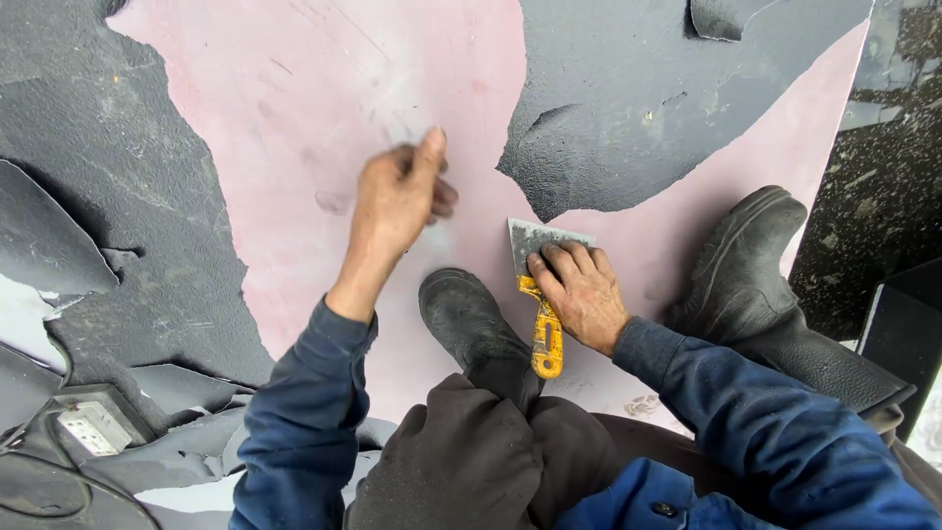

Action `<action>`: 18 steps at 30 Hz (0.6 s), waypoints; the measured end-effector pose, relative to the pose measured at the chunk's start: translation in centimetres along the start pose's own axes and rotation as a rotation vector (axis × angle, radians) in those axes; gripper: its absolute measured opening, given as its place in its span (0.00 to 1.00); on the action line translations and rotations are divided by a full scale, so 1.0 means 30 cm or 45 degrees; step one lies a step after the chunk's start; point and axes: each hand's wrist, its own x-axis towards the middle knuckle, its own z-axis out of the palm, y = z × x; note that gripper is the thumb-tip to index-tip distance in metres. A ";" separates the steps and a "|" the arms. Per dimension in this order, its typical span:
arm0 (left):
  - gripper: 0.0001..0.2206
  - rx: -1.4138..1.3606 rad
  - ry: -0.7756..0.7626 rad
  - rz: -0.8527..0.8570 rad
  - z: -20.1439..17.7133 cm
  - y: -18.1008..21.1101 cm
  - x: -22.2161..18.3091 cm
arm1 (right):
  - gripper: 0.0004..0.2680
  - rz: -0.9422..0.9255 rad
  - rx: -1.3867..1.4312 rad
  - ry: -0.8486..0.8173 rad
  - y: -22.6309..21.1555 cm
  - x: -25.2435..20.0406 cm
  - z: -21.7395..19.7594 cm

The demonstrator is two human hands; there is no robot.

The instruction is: The person is using a hand scraper and a wire brush to remove a dark layer of coating or paint from a large industrial surface.

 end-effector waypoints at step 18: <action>0.12 0.195 0.011 0.117 0.370 -0.271 -0.061 | 0.13 -0.106 -0.073 0.176 0.038 0.069 0.094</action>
